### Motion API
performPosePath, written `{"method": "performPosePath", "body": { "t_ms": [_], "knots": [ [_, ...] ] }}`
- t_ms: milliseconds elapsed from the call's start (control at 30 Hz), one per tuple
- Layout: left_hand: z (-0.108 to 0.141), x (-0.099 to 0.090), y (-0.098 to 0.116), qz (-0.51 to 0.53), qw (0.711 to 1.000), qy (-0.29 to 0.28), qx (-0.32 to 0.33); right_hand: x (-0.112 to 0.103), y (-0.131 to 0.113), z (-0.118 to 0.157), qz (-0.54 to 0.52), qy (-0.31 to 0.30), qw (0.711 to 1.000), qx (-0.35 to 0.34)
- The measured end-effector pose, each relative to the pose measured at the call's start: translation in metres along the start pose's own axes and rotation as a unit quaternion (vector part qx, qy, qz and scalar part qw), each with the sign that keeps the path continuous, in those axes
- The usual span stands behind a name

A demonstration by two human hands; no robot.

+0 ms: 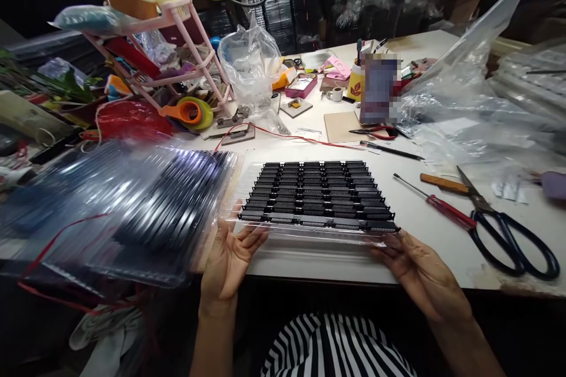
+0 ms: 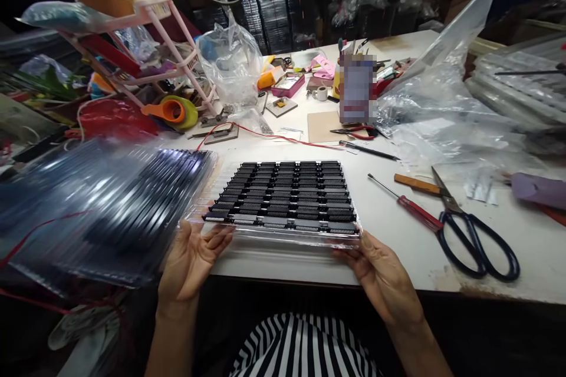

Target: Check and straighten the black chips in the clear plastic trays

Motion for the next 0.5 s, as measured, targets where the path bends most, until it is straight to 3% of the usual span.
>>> {"method": "performPosePath", "body": {
  "t_ms": [167, 500],
  "knots": [
    [-0.004, 0.002, 0.006, 0.016, 1.0, 0.001, 0.005, -0.001, 0.002, -0.003, -0.002, -0.004, 1.0, -0.001],
    [-0.012, -0.02, 0.013, 0.033, 0.999, 0.01, -0.003, 0.009, 0.01, -0.007, -0.018, -0.035, 0.999, -0.017]
  ]
}}
Point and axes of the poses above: each hand's wrist, its own z-axis away from the middle knuckle, its own x-axis out of the palm, y = z × x, the point moved 6 cm from there along -z, towards the middle knuckle, and after that the axes turned 1 degree about -x, right-handed, at the moved point
